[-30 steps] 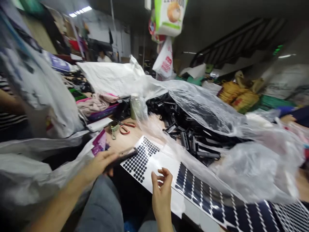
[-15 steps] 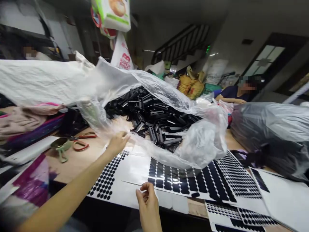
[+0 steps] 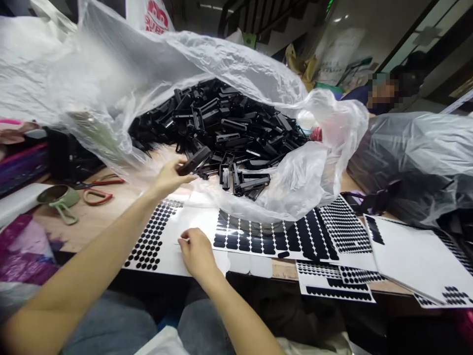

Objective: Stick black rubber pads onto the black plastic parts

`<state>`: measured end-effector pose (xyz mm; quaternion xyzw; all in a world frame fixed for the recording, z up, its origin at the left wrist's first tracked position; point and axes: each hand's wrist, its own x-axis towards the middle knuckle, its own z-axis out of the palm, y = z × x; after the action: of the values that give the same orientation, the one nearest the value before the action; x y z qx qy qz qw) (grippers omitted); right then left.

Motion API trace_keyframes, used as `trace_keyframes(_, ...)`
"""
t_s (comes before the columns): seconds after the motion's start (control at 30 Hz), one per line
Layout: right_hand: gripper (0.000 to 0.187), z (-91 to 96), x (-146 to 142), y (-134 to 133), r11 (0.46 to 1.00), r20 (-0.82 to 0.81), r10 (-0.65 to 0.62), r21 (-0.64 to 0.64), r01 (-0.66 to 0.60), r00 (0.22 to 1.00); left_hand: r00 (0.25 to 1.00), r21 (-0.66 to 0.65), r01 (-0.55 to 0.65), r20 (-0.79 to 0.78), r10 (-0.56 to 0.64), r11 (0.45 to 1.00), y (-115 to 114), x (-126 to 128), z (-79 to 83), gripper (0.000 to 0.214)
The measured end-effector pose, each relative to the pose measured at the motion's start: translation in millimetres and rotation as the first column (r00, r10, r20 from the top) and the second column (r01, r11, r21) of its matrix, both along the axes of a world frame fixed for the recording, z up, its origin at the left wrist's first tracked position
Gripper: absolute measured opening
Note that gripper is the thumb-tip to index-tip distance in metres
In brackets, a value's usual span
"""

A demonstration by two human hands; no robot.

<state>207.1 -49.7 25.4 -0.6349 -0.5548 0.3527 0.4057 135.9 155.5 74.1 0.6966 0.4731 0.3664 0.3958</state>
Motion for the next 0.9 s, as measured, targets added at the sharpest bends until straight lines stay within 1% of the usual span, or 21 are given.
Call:
trace_keyframes(0.07,0.011,-2.7,-27,17,0.988,0.121,0.152,-0.019,-0.151,0.981,1.000,-0.005,0.002,0.018,-0.002,1.000,-18,-50,9.4,0.061)
trace_keyframes(0.1,0.011,-4.4,-41,24,0.979,0.193,0.202,-0.041,-0.198,0.960,1.000,-0.015,-0.006,0.004,0.007,1.000,-29,-74,12.3,0.061)
trace_keyframes(0.17,0.010,-7.9,-65,33,0.968,0.322,0.251,-0.090,-0.234,0.913,0.996,0.000,-0.045,-0.072,0.045,0.999,-53,-118,12.3,0.059)
trace_keyframes(0.23,0.011,-10.2,-79,35,0.967,0.398,0.254,-0.132,-0.219,0.882,0.981,0.039,-0.095,-0.164,0.100,0.995,-75,-150,4.1,0.059)
trace_keyframes(0.27,0.012,-10.1,-83,35,0.967,0.415,0.253,-0.144,-0.211,0.874,0.973,0.045,-0.114,-0.198,0.120,0.992,-85,-162,-2.1,0.061)
trace_keyframes(0.33,0.011,-5.5,-82,32,0.967,0.402,0.250,-0.151,-0.205,0.881,0.965,0.004,-0.129,-0.229,0.126,0.992,-100,-177,-15.6,0.063)
trace_keyframes(0.4,0.011,5.4,-74,28,0.973,0.310,0.227,-0.120,-0.199,0.923,0.972,-0.059,-0.105,-0.218,0.090,0.993,-111,-182,-25.7,0.062)
trace_keyframes(0.47,0.012,20.5,-65,24,0.983,0.158,0.179,-0.074,-0.169,0.971,0.983,-0.104,-0.065,-0.176,0.046,0.992,-119,-179,-29.5,0.059)
trace_keyframes(0.53,0.014,34.9,-60,24,0.993,0.030,0.117,-0.028,-0.116,0.993,0.991,-0.126,-0.027,-0.136,0.010,0.992,-127,-172,-27.4,0.055)
trace_keyframes(0.6,0.013,44.3,-58,25,0.997,-0.026,0.068,0.022,-0.067,0.997,0.994,-0.136,0.005,-0.112,-0.020,0.991,-134,-163,-22.6,0.052)
trace_keyframes(0.67,0.011,47.0,-58,27,0.998,-0.050,0.027,0.059,-0.024,0.998,0.994,-0.123,0.035,-0.096,-0.047,0.992,-140,-154,-18.5,0.049)
trace_keyframes(0.73,0.010,44.9,-60,27,0.997,-0.069,-0.002,0.071,0.007,0.998,0.995,-0.098,0.062,-0.077,-0.069,0.993,-144,-149,-17.1,0.047)
trace_keyframes(0.9,0.009,36.9,-56,22,0.998,-0.086,-0.041,0.050,0.046,0.995,0.994,-0.093,0.089,-0.061,-0.095,0.992,-150,-142,-21.9,0.045)
